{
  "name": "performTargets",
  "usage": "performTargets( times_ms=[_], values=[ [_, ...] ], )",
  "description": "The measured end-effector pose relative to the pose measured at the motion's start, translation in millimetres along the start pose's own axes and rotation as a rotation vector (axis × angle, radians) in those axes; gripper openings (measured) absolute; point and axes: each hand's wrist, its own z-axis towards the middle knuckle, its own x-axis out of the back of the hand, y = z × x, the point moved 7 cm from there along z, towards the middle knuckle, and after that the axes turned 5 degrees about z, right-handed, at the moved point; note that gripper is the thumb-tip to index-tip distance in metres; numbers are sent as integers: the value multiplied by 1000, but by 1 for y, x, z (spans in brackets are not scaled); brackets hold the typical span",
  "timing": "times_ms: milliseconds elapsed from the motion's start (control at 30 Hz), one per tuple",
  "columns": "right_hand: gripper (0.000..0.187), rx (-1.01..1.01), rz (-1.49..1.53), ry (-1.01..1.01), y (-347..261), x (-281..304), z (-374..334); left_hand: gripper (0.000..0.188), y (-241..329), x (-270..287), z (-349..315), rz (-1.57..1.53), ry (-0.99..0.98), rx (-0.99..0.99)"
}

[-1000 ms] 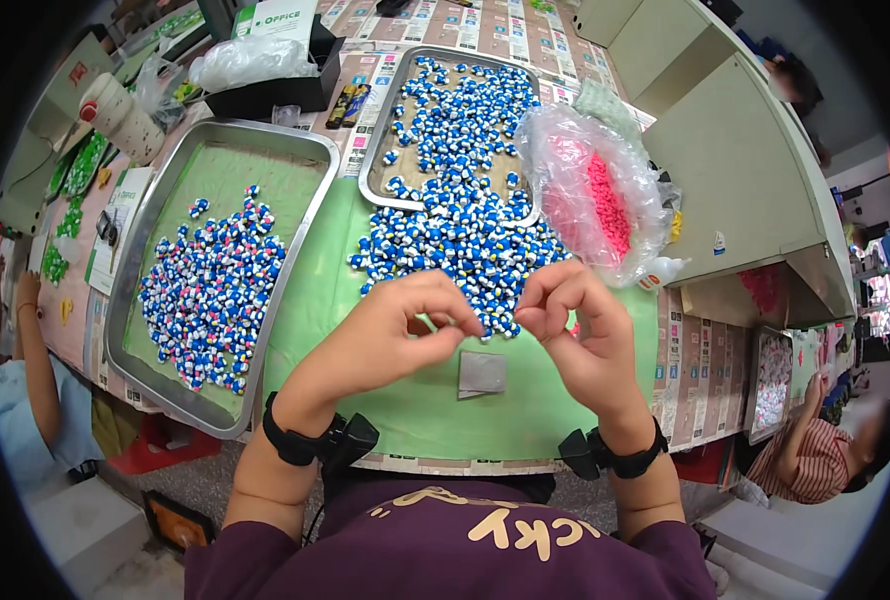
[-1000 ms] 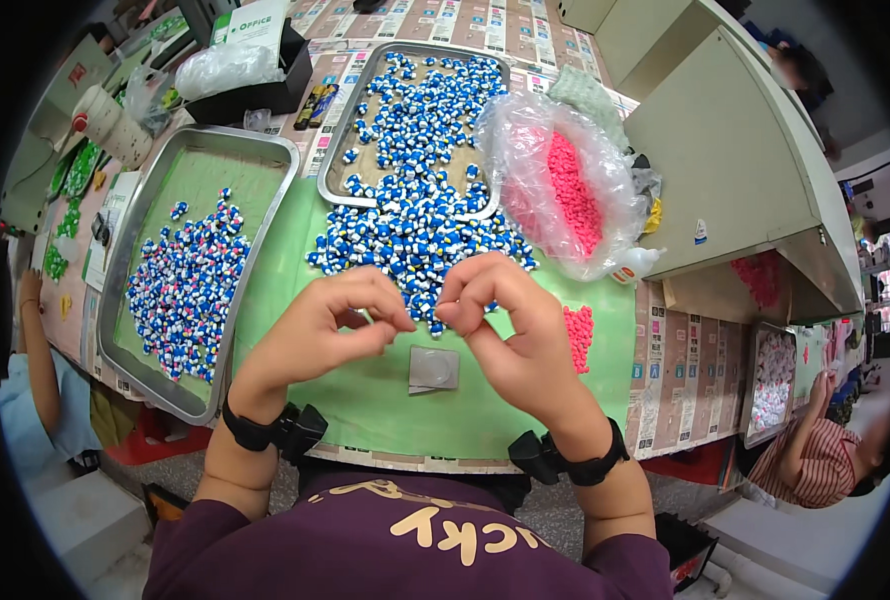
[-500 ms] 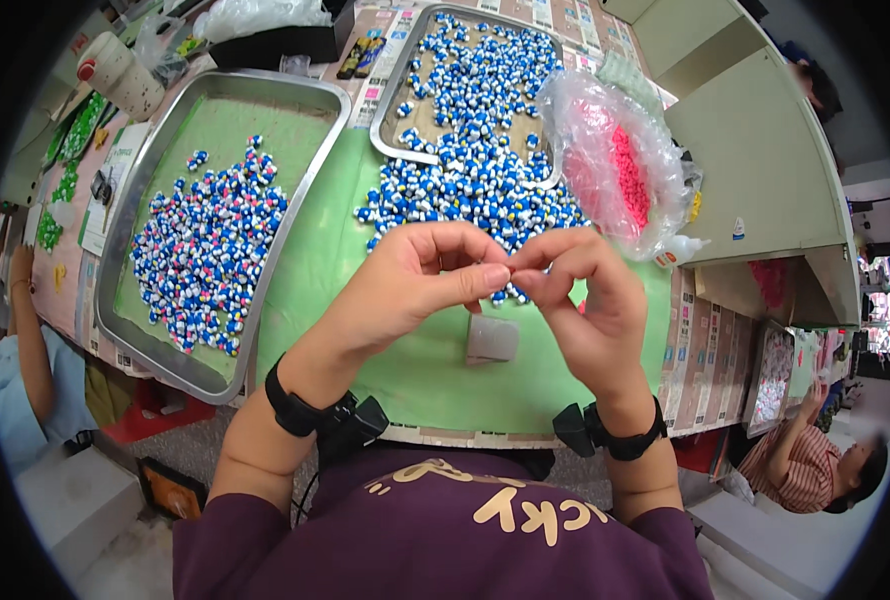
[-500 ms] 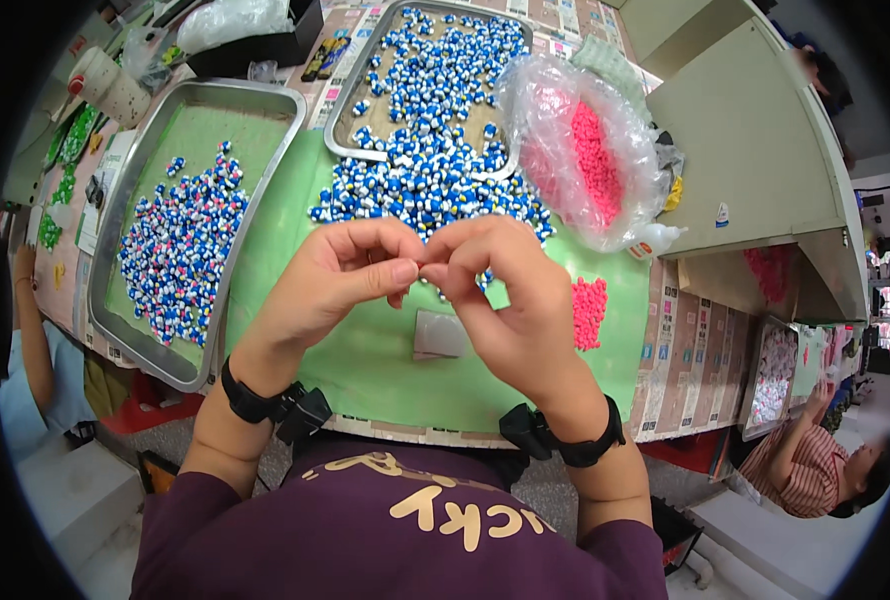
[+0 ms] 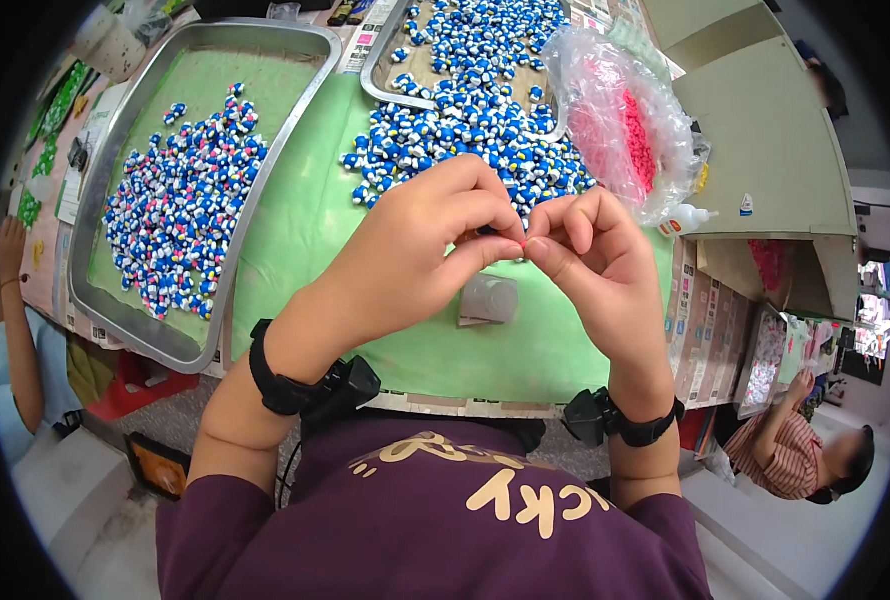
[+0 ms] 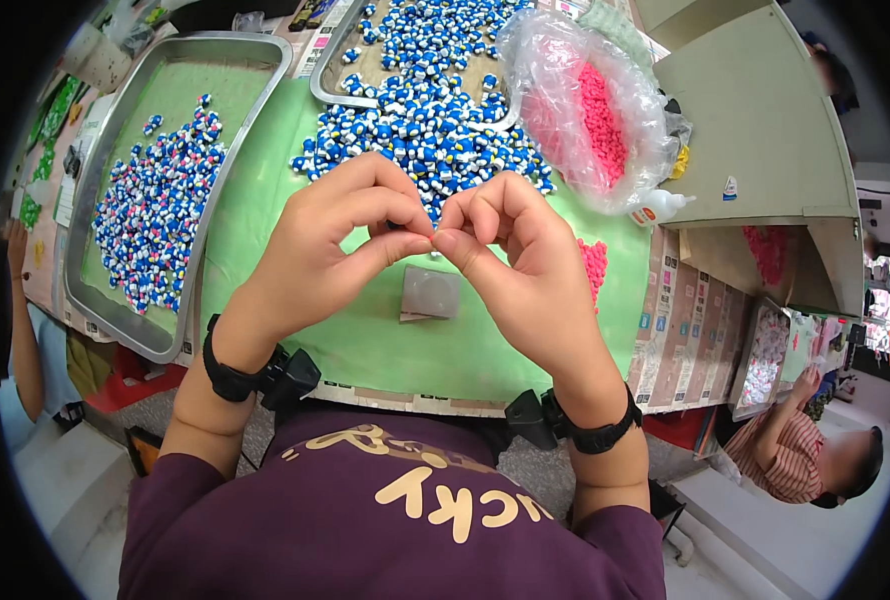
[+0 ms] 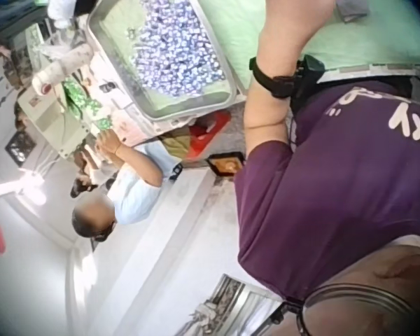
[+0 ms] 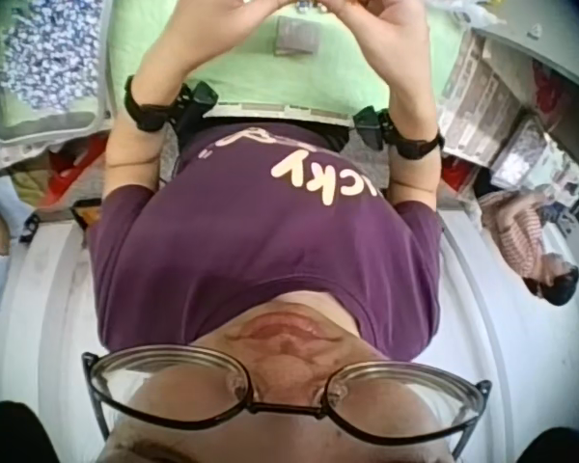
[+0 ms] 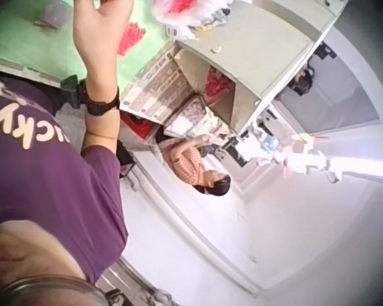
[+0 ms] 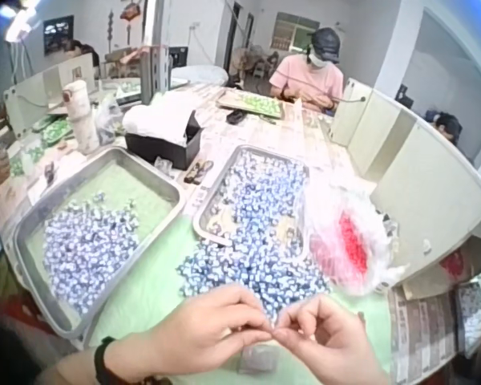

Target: The person assembles small blue and white plastic components by inserting pink pieces into them. They pick up the blue parts from a tray, insert the pink pieces, and place the assembled units back onto the tray. The process is repetitive and involves handling small objects with precision.

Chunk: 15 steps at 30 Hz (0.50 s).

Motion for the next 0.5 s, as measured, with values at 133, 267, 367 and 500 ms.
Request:
performTargets(
  times_ms=[133,267,367,500],
  values=[
    [25,129,-474,-171,-9,-1,-7,21,-21,16,-2,-206,153,191],
    [25,190,-906,-391,-9,-15,-19,25,-37,41,-3,-318,297,296],
    [23,227,-966,-436,-6,-25,-21,24,-42,41,-4,-441,285,359],
    [20,233,-965,-442,-4,-32,-17,25,-42,33,-3,-519,224,370]
  ],
)
